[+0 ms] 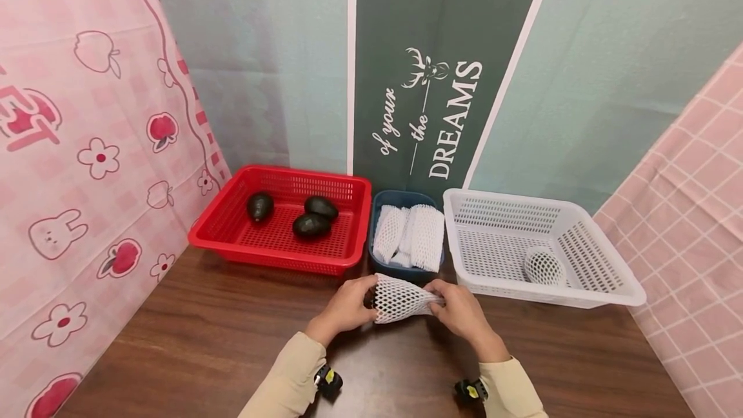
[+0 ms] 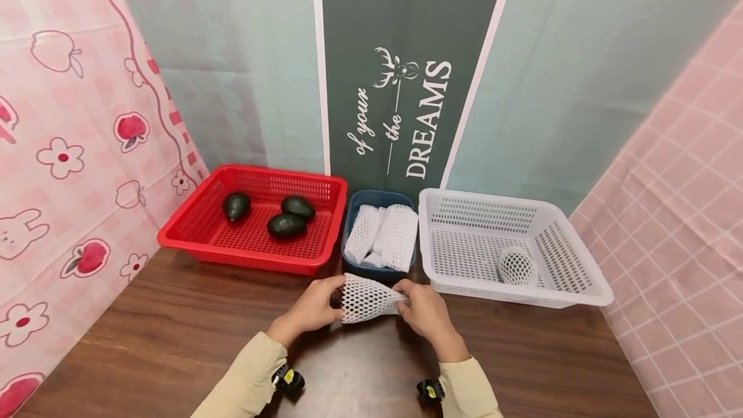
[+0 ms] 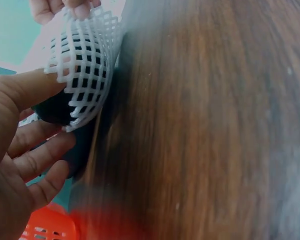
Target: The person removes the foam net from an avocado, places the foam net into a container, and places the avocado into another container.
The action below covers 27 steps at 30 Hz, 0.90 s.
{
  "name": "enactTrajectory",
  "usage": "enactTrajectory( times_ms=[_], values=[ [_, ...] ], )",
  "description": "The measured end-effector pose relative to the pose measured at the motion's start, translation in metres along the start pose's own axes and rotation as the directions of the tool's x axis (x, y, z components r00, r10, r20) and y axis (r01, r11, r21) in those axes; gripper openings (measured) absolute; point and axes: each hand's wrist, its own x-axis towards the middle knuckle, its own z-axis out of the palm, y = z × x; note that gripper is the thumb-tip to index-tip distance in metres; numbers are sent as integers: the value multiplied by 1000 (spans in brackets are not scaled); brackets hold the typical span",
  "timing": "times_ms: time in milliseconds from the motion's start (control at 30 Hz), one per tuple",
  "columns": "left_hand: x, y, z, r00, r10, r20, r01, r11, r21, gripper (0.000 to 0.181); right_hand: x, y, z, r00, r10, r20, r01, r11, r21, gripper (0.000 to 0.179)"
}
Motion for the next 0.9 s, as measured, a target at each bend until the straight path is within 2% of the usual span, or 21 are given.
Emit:
enactTrajectory(
  times_ms=[133, 300, 900],
  values=[
    [-2, -2, -4, 1000, -11, -1, 11, 997, -75, 56, 1, 0, -2, 1000, 11, 9, -11, 1000, -3, 22],
    [-5, -6, -6, 1000, -8, -10, 6, 985, -171, 57, 0, -1, -2, 999, 22, 24, -22, 1000, -8, 21],
    [-10, -11, -11, 997, -70, 43, 79, 969, -233, 56, -4, 4, -3, 1000, 18, -10, -18, 1000, -17, 21]
  ],
)
